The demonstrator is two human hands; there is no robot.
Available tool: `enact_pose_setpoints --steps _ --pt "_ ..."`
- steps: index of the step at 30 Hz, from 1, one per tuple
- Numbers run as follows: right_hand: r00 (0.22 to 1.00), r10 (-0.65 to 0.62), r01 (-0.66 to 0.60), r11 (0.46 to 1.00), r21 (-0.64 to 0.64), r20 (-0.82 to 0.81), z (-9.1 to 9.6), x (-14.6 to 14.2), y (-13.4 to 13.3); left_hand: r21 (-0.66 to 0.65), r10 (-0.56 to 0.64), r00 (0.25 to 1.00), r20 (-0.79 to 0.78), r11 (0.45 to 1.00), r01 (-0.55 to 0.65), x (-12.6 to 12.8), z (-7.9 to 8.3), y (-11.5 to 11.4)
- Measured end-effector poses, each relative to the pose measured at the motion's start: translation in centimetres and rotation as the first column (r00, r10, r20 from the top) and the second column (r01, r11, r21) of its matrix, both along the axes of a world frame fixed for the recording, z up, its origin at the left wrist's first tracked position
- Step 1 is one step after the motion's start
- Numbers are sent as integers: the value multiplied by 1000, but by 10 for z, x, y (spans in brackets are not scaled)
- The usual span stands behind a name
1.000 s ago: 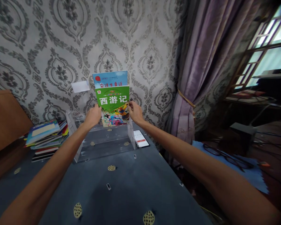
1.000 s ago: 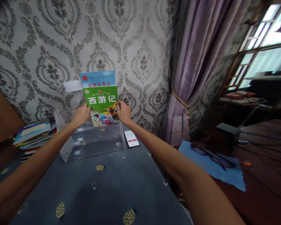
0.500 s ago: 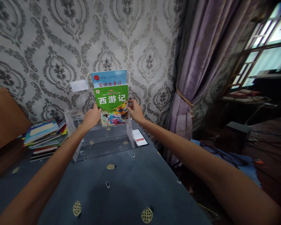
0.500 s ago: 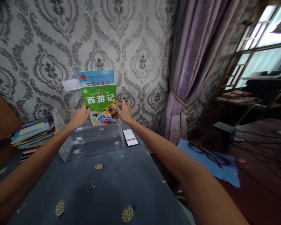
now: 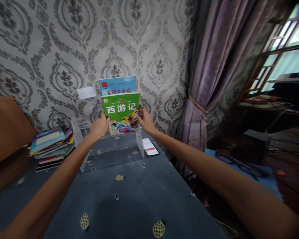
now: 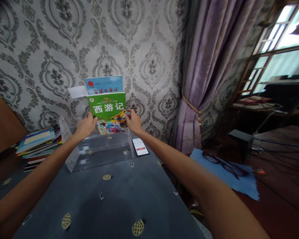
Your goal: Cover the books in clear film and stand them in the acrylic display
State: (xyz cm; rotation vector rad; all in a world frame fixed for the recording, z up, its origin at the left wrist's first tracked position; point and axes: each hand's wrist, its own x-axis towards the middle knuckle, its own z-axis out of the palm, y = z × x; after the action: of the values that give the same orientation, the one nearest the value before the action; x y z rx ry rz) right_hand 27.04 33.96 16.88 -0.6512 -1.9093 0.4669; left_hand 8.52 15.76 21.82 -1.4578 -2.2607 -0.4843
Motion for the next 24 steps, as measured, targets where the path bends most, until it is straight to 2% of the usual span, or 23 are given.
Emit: enact_pose_setpoints --steps 16,20,24 --pt "999 32 -32 999 -10 -12 -11 8 -13 53 -33 998 44 998 30 9 -7 -9" --pt "998 46 -45 999 22 -44 -3 4 -14 63 -2 999 37 998 0 9 -4 -7" --pt "994 99 -95 993 76 -47 13 -4 -13 184 -17 998 -55 983 27 6 9 -2"
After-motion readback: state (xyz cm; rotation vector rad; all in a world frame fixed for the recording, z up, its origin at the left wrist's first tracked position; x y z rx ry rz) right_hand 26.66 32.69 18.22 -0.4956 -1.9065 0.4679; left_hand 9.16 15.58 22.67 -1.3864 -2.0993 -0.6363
